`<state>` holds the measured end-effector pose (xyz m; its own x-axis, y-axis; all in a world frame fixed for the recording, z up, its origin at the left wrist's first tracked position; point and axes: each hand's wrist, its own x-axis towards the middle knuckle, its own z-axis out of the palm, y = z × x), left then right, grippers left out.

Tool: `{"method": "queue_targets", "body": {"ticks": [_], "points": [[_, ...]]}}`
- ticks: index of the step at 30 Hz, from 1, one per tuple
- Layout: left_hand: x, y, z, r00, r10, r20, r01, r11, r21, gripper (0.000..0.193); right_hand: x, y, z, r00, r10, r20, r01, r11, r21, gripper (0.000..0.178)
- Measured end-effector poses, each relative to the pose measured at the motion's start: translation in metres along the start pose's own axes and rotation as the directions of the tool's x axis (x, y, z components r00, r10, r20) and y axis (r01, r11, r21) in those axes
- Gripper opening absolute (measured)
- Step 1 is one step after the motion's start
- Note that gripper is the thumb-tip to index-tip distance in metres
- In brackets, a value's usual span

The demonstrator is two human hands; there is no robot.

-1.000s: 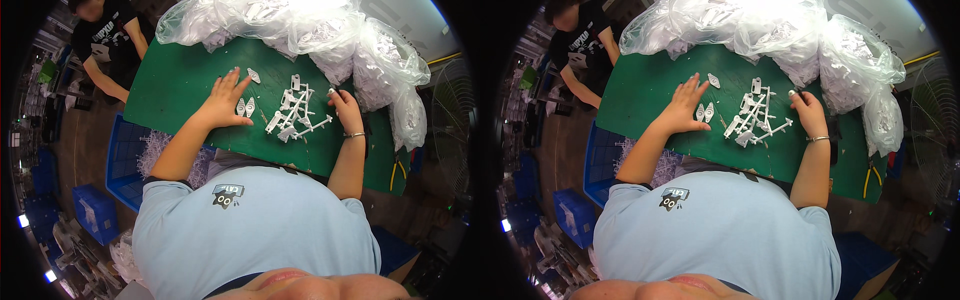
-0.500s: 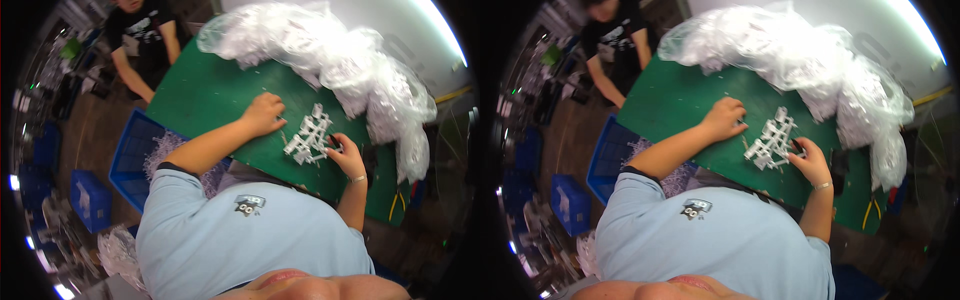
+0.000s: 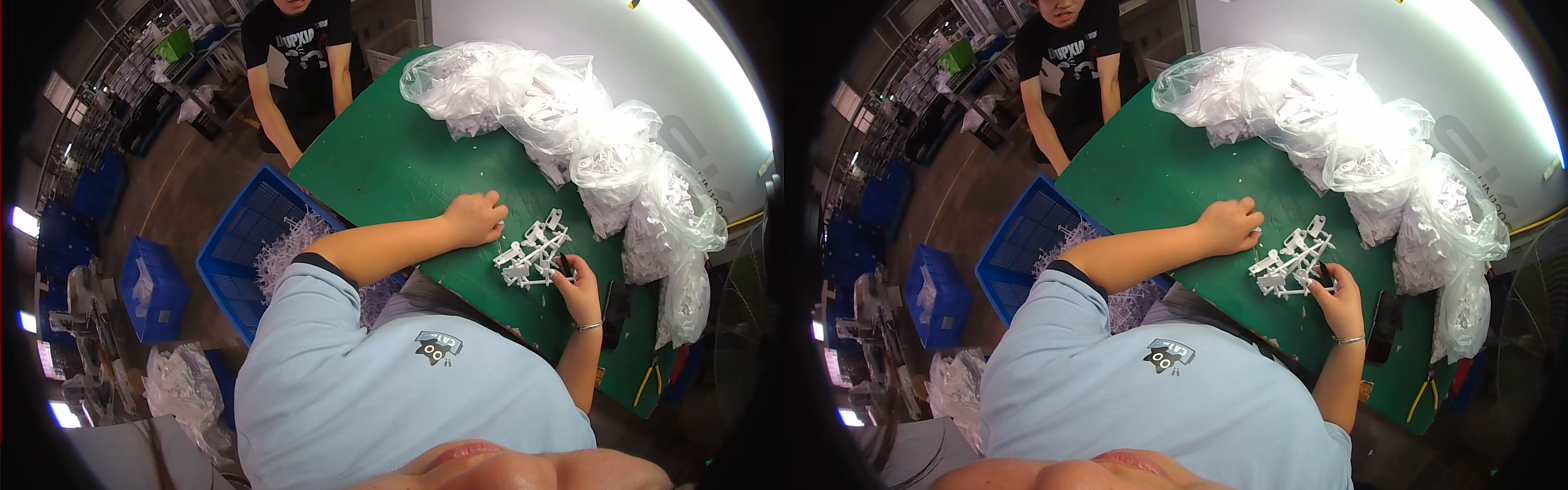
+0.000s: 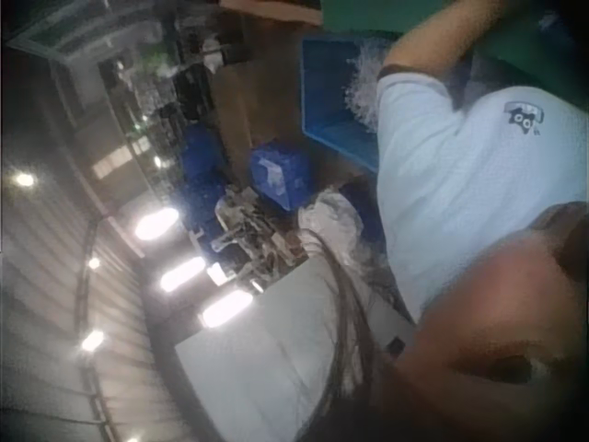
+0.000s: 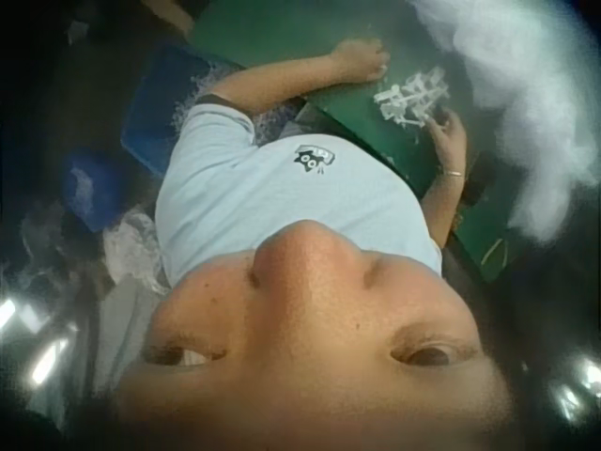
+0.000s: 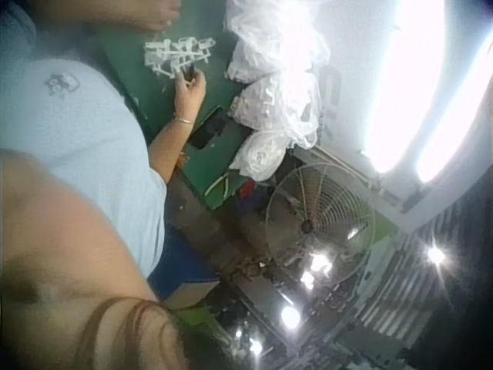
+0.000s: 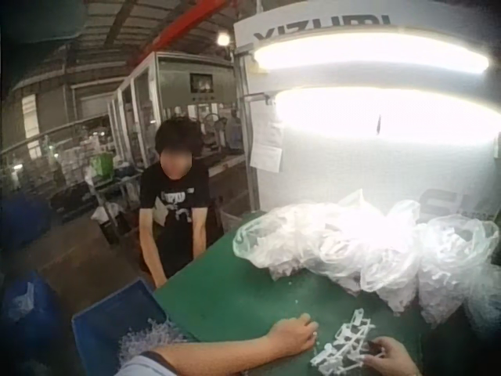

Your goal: The person assembles white plastic components by hand, then organizes the assembled components into plastic bags.

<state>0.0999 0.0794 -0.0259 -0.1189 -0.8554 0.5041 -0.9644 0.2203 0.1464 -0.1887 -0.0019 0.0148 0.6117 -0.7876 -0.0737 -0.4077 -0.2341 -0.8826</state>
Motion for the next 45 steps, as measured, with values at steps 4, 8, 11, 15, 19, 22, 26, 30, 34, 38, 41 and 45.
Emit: {"method": "queue_targets", "body": {"ticks": [4,8,11,15,19,22,26,30,34,38,41,45], "points": [[-0.004,0.006,-0.001,1.000,0.003,-0.018,-0.002,0.999,0.040,0.025,0.001,0.003,0.006,1.000,0.014,0.007,-0.013,1.000,-0.022,0.030],[-0.004,0.001,-0.001,0.999,0.033,-0.008,-0.033,0.999,0.034,0.027,0.002,-0.001,0.015,1.000,0.012,0.007,-0.012,1.000,-0.024,0.029],[-0.002,-0.011,-0.001,0.996,0.083,-0.015,-0.082,0.996,0.017,0.025,0.004,-0.009,0.025,1.000,-0.005,0.028,0.005,1.000,0.021,0.029],[-0.005,-0.037,-0.008,0.997,-0.061,-0.039,0.062,0.998,0.032,0.026,0.011,-0.008,0.043,0.998,-0.065,0.018,0.066,0.998,-0.024,0.029],[-0.014,-0.060,-0.024,0.983,-0.183,-0.002,0.183,0.982,0.054,0.026,0.022,-0.022,0.062,0.997,-0.077,0.005,0.077,0.996,-0.051,0.028],[-0.025,-0.075,-0.035,0.948,-0.308,-0.078,0.312,0.949,0.038,0.030,0.030,-0.039,0.074,0.995,-0.098,-0.007,0.097,0.991,-0.089,0.027],[-0.040,-0.083,-0.064,0.877,-0.449,-0.171,0.461,0.887,0.036,0.033,0.048,-0.045,0.092,0.995,-0.098,-0.004,0.097,0.992,-0.086,0.029],[-0.053,-0.083,-0.083,0.802,-0.566,-0.191,0.560,0.823,-0.092,0.034,0.071,-0.056,0.110,1.000,0.002,-0.020,-0.003,1.000,-0.028,0.031],[-0.062,-0.063,-0.091,0.699,-0.671,-0.248,0.612,0.740,-0.280,0.035,0.090,-0.058,0.127,0.974,0.159,0.164,-0.211,0.903,0.374,0.032],[-0.059,-0.028,-0.097,0.640,-0.699,-0.319,0.498,0.693,-0.521,0.030,0.096,-0.061,0.129,0.966,0.060,0.252,-0.198,0.800,0.566,0.025],[-0.049,0.003,-0.091,0.744,-0.608,-0.276,0.310,0.681,-0.664,0.025,0.090,-0.064,0.107,0.968,0.050,0.248,-0.186,0.803,0.567,0.025],[-0.017,0.049,-0.080,0.891,-0.449,0.064,0.296,0.468,-0.833,0.028,0.085,-0.045,0.061,0.987,0.119,0.108,-0.159,0.802,0.576,0.025]]}}
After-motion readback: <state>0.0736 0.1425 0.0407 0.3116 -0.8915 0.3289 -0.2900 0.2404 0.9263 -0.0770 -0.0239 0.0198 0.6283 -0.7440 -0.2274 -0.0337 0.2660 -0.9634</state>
